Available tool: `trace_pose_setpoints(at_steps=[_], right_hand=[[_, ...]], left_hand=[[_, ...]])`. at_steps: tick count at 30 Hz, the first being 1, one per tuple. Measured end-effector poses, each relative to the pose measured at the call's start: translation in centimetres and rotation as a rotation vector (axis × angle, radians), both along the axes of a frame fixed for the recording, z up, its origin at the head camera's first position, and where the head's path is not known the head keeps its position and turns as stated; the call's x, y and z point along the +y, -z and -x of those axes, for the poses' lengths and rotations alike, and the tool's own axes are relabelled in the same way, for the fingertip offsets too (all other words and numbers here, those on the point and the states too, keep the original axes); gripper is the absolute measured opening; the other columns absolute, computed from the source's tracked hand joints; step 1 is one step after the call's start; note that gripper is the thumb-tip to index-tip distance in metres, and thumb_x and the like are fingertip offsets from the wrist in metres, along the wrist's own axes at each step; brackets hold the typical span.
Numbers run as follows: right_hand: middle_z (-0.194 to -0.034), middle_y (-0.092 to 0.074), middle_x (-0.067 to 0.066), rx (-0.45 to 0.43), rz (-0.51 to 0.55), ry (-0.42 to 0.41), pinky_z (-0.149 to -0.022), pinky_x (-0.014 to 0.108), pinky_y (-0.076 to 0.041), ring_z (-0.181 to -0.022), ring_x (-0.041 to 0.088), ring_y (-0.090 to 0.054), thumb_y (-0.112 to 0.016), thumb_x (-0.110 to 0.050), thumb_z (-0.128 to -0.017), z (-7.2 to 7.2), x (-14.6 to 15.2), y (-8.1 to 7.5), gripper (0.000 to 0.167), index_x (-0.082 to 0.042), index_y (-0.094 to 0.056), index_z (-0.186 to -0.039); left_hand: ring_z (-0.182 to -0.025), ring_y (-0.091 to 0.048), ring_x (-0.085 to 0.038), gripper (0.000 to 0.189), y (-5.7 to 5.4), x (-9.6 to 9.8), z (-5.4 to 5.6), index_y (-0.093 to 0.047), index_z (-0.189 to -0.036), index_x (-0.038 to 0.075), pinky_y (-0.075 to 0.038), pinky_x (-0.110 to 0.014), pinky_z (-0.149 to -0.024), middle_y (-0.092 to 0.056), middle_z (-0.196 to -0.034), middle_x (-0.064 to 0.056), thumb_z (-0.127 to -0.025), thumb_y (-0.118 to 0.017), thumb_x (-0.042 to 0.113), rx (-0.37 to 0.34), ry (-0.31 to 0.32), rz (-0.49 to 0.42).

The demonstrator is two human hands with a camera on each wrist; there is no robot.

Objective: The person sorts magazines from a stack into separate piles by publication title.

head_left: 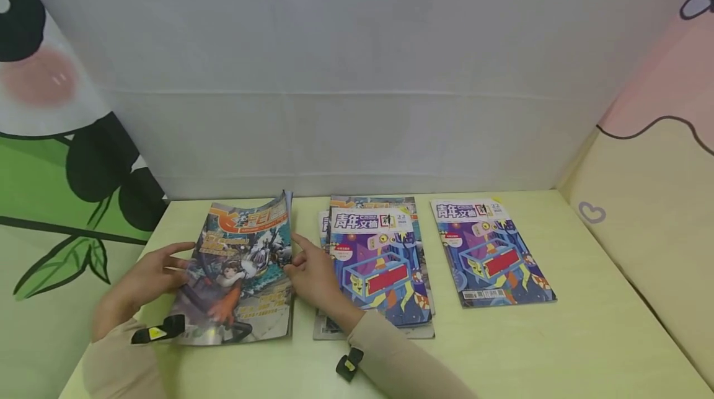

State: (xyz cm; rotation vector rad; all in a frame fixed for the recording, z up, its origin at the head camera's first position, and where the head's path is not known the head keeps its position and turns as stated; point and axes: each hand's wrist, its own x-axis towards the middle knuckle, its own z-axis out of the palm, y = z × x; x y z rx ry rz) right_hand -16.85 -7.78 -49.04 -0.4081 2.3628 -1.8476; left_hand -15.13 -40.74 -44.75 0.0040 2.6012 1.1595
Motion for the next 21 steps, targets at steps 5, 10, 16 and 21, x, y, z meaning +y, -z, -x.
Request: trace_pose_setpoints(at_steps=[5, 10, 16, 21], right_hand=[[-0.088, -0.066, -0.002, -0.054, 0.013, -0.023, -0.053, 0.021, -0.056, -0.057, 0.004, -0.061, -0.076, 0.006, -0.1, -0.23, -0.52, 0.31, 0.067, -0.005, -0.055, -0.163], [-0.088, -0.066, -0.002, -0.089, 0.021, -0.046, -0.052, 0.022, -0.057, -0.056, 0.006, -0.061, -0.075, 0.008, -0.1, -0.15, -0.67, 0.55, 0.07, -0.003, -0.051, -0.165], [-0.091, -0.066, -0.001, -0.106, -0.009, -0.054, -0.053, 0.023, -0.058, -0.056, 0.007, -0.062, -0.075, 0.01, -0.099, 0.15, -0.36, 0.62, 0.073, -0.001, -0.049, -0.166], [-0.093, -0.068, 0.001, -0.076, -0.025, -0.058, -0.052, 0.022, -0.056, -0.055, 0.008, -0.063, -0.077, 0.011, -0.097, 0.12, -0.02, 0.51, 0.072, 0.004, -0.05, -0.163]], left_hand=[[-0.105, -0.076, -0.031, 0.07, 0.11, -0.66, -0.16, -0.021, -0.159, -0.027, -0.066, -0.032, -0.078, -0.06, -0.132, -0.049, -0.101, -0.057, -0.013, -0.014, 0.019, 0.006], [-0.105, -0.075, -0.029, 0.071, 0.37, -0.95, -0.15, -0.02, -0.159, -0.026, -0.066, -0.032, -0.079, -0.06, -0.132, -0.049, -0.1, -0.057, -0.012, -0.044, 0.004, -0.001], [-0.106, -0.074, -0.031, 0.071, 0.62, -0.81, 0.2, -0.022, -0.159, -0.025, -0.064, -0.031, -0.077, -0.06, -0.131, -0.047, -0.099, -0.058, -0.012, -0.051, -0.017, 0.014], [-0.107, -0.073, -0.033, 0.07, 0.71, -0.51, 0.26, -0.025, -0.159, -0.025, -0.063, -0.03, -0.076, -0.059, -0.131, -0.048, -0.099, -0.058, -0.012, -0.05, -0.019, 0.034]])
